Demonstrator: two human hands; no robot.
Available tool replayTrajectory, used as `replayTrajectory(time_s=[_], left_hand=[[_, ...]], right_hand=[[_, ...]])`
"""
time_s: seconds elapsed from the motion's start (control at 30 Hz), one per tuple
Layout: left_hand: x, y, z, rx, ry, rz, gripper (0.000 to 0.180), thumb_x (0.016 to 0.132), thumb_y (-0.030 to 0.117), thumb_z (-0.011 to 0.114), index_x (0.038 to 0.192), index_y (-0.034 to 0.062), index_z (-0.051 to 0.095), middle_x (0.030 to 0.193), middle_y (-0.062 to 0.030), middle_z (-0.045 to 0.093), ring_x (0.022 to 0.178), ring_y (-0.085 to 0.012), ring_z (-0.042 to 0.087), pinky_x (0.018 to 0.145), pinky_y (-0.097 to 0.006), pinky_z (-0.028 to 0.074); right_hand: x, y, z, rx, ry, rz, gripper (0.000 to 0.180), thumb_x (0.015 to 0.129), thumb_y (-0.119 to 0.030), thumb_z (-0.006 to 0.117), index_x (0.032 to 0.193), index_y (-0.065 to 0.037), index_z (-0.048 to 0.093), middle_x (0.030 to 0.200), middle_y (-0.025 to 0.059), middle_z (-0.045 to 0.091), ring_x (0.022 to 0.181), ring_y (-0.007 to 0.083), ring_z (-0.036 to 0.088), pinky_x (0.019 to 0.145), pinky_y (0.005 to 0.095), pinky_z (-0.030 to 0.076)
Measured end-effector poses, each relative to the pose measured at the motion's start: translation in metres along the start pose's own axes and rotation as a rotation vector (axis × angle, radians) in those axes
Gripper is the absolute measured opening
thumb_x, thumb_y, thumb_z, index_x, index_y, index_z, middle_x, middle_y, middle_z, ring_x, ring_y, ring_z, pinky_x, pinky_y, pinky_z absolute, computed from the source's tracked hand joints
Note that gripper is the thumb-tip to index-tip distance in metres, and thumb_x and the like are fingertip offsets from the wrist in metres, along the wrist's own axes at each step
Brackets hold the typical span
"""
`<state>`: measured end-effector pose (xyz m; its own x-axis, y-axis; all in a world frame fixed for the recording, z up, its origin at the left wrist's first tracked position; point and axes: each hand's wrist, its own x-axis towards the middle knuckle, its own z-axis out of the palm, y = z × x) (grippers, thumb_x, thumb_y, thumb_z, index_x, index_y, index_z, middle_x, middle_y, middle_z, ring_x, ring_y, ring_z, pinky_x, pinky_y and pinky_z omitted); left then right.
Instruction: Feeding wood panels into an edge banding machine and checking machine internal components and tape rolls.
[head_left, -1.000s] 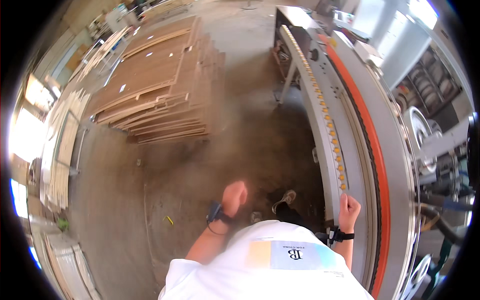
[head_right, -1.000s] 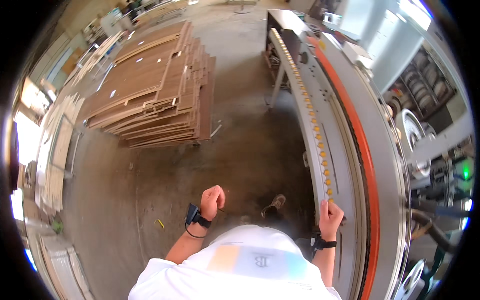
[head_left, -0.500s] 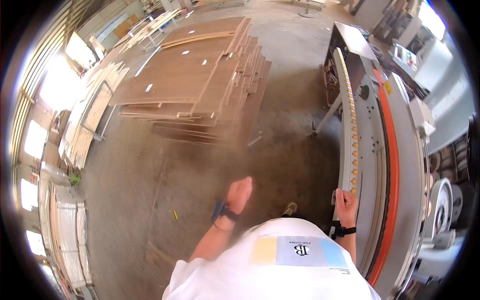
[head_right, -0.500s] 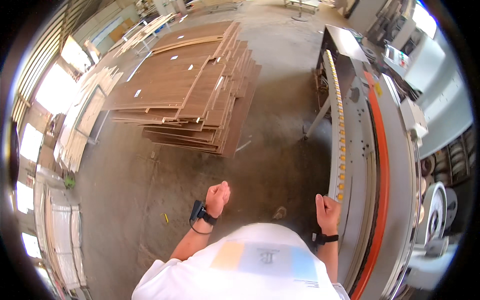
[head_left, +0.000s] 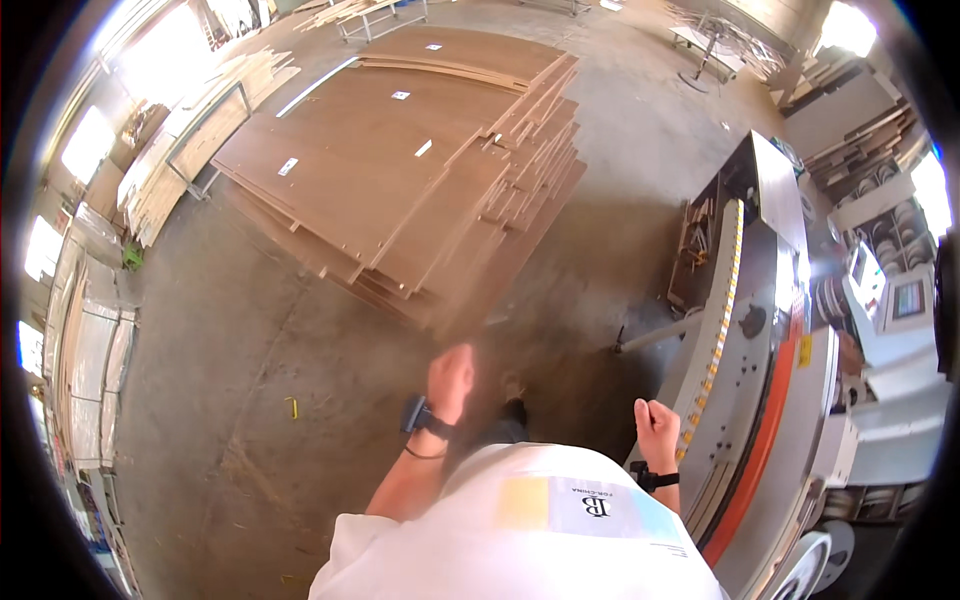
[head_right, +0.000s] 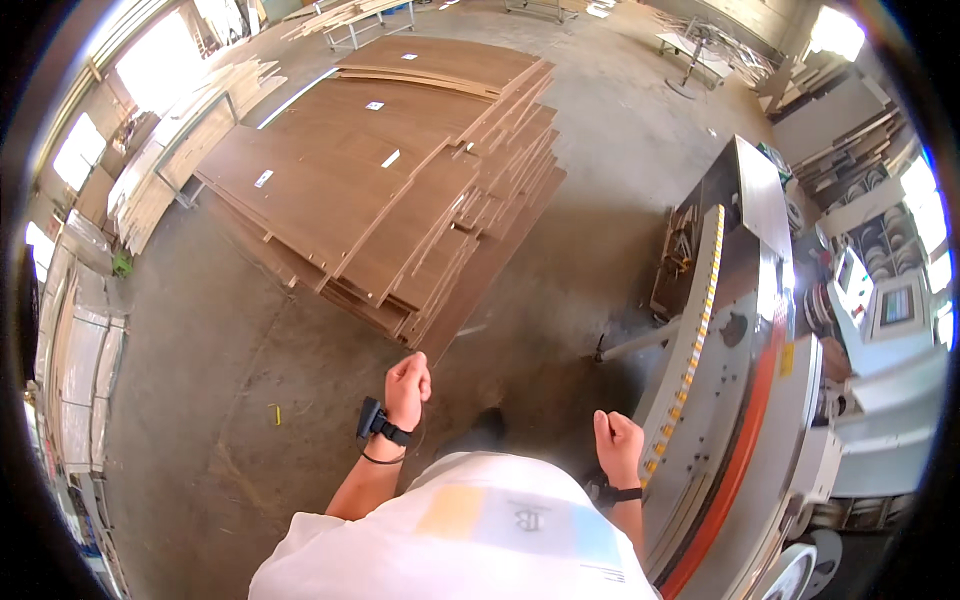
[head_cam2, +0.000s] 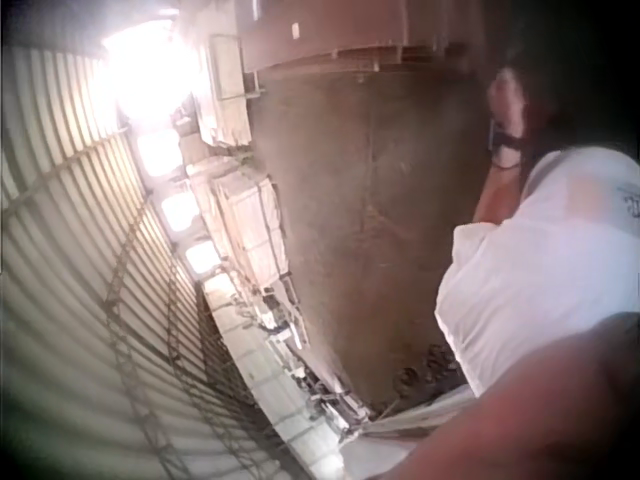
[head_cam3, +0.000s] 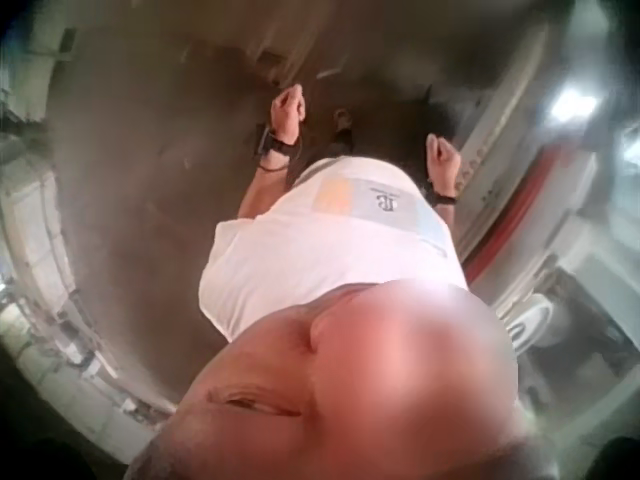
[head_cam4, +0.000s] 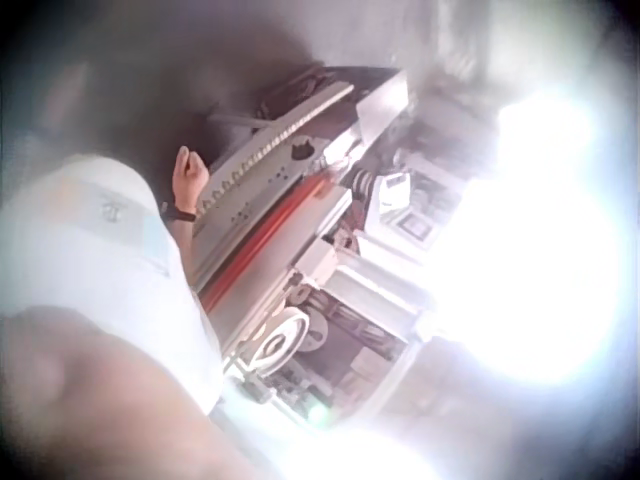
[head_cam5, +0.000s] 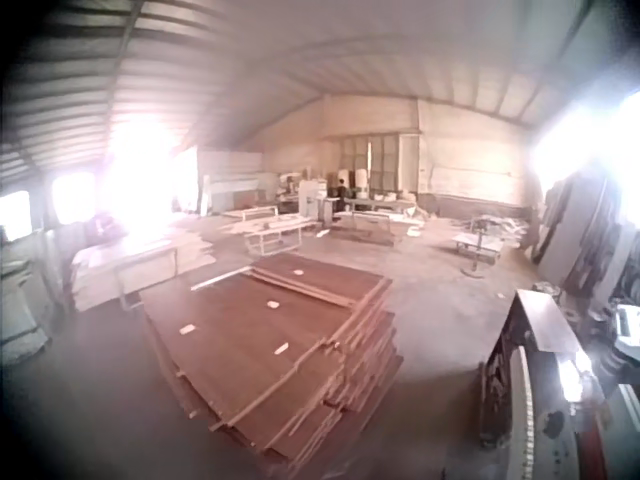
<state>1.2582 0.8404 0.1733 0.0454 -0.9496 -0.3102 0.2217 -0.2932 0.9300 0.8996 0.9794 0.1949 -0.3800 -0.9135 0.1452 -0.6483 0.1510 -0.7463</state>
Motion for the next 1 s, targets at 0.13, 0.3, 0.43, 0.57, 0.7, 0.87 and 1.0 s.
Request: replayTrajectory(time_s=[0.13,0.3,0.43,0.57,0.7,0.87,1.0], left_hand=[[0.102,0.034,0.041,-0.173,0.143,0.187,0.038,0.105,0.033,0.060,0.073,0.0142,0.051,0.058,0.0030,0.049,0.047,-0.0072,0.043,0.045,-0.024,0.033],[0.209,0.075,0.082,-0.384,0.216,0.218,0.023,0.103,0.034,0.064,0.095,0.0133,0.061,0.073,0.0019,0.059,0.055,-0.0085,0.051,0.050,-0.025,0.041],[0.269,0.089,0.099,-0.530,0.427,0.206,0.026,0.099,0.039,0.070,0.108,0.0150,0.062,0.092,0.0015,0.067,0.065,-0.0108,0.058,0.059,-0.030,0.047],[0.328,0.064,0.080,-0.328,0.549,0.417,0.027,0.100,0.042,0.068,0.106,0.0170,0.058,0.098,0.0009,0.065,0.069,-0.0110,0.056,0.062,-0.030,0.045],[0.351,0.078,0.107,-0.574,0.773,0.342,0.032,0.099,0.044,0.069,0.109,0.0156,0.058,0.098,0.0000,0.064,0.070,-0.0107,0.053,0.062,-0.028,0.045],[0.379,0.097,0.119,-0.767,1.013,0.351,0.036,0.097,0.039,0.073,0.117,0.0135,0.058,0.084,0.0017,0.056,0.072,-0.0118,0.057,0.064,-0.026,0.048],[0.398,0.108,0.136,-0.752,1.187,0.400,0.040,0.097,0.034,0.075,0.121,0.0075,0.057,0.086,-0.0029,0.060,0.076,-0.0169,0.063,0.068,-0.029,0.056]], right_hand=[[0.089,0.012,-0.004,-0.079,-0.118,-0.031,0.046,0.097,-0.021,0.068,0.067,0.000,0.040,0.059,0.0149,0.039,0.053,0.0264,0.038,0.051,0.0404,0.032],[0.224,0.001,0.004,-0.129,-0.122,-0.164,0.045,0.095,-0.018,0.070,0.067,-0.001,0.041,0.061,0.0170,0.041,0.053,0.0345,0.041,0.051,0.0410,0.034],[0.301,0.017,0.022,0.194,-0.204,0.128,0.041,0.096,-0.016,0.070,0.066,-0.001,0.046,0.057,0.0114,0.049,0.049,0.0257,0.047,0.050,0.0372,0.037],[0.384,0.082,0.035,0.069,-0.344,-0.012,0.041,0.094,-0.021,0.071,0.065,0.000,0.051,0.061,0.0157,0.056,0.053,0.0308,0.055,0.052,0.0400,0.041],[0.488,0.097,0.035,-0.003,-0.422,-0.172,0.036,0.092,-0.021,0.072,0.068,0.000,0.056,0.064,0.0171,0.057,0.056,0.0329,0.056,0.053,0.0401,0.042],[0.616,0.103,0.059,0.116,-0.552,-0.228,0.032,0.097,-0.020,0.069,0.072,-0.001,0.065,0.058,0.0043,0.061,0.052,0.0108,0.058,0.051,0.0279,0.045],[0.691,0.089,0.087,0.128,-0.707,-0.316,0.029,0.096,-0.020,0.070,0.075,-0.001,0.067,0.059,0.0025,0.062,0.054,0.0092,0.058,0.051,0.0269,0.046]])
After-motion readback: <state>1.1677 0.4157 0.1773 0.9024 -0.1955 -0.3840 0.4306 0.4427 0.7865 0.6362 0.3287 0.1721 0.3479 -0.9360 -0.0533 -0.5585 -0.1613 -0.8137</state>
